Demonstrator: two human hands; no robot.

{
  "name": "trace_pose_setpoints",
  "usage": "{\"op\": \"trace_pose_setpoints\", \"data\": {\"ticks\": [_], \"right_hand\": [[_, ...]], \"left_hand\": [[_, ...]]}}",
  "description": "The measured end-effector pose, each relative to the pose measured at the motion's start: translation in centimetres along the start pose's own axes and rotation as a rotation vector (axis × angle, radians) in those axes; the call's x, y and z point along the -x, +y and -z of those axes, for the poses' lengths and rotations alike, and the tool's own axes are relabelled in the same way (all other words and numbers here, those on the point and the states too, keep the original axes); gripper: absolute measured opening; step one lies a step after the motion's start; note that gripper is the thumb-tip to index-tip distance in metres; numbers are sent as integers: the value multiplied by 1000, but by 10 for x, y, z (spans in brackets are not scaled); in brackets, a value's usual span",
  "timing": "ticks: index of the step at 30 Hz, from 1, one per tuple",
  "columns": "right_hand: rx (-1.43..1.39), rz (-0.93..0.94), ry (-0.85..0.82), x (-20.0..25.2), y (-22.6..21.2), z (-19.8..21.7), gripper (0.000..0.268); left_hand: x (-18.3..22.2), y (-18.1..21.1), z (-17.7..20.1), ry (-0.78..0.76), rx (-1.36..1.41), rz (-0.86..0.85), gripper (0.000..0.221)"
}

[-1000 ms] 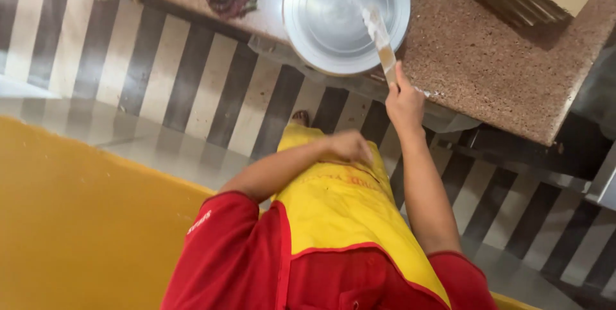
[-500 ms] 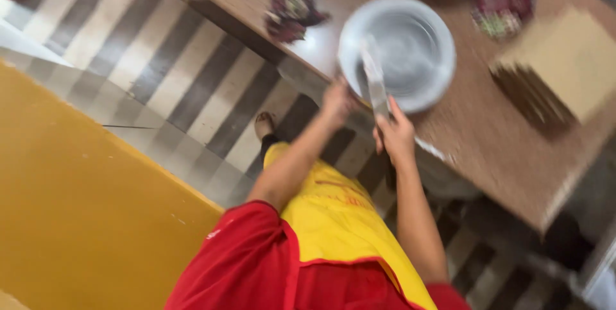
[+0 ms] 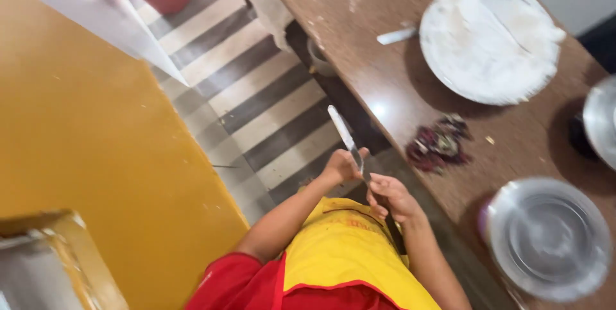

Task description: Applying frosting to cake layers using a spatula.

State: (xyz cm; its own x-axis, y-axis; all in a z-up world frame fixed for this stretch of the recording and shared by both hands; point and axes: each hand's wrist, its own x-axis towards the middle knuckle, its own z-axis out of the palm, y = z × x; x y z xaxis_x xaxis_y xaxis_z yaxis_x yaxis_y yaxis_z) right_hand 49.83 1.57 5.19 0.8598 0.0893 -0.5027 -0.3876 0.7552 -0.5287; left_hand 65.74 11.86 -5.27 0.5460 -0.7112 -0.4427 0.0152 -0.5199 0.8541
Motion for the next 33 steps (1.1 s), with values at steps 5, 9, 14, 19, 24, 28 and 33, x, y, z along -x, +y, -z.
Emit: {"op": "trace_pose_setpoints", "data": {"ticks": [5,9,14,19,24,28,33], "right_hand": [[154,90,261,-76,-45,40,34],[259,68,532,-136,-63,78,27],[240,65,524,-330,-195,54,38],[659,461,518,-558,-319,55,55],[1632,813,751,-682,-346,112,61],[1657,543,756,-601,-337,73,55],[536,-71,840,-554,-318,41,32]], "left_hand": [[-12,-78,125,63,257,197,57],[-26,-145,174,154,455,284,41],[-82,-155,240,335,498,255,33],[-124,-138,337,561,534,207,28],[-130,-169,388,776,649,366,30],[-162,-190,404,736,499,475,34],[-220,-138,410,247,323,469,44]]}}
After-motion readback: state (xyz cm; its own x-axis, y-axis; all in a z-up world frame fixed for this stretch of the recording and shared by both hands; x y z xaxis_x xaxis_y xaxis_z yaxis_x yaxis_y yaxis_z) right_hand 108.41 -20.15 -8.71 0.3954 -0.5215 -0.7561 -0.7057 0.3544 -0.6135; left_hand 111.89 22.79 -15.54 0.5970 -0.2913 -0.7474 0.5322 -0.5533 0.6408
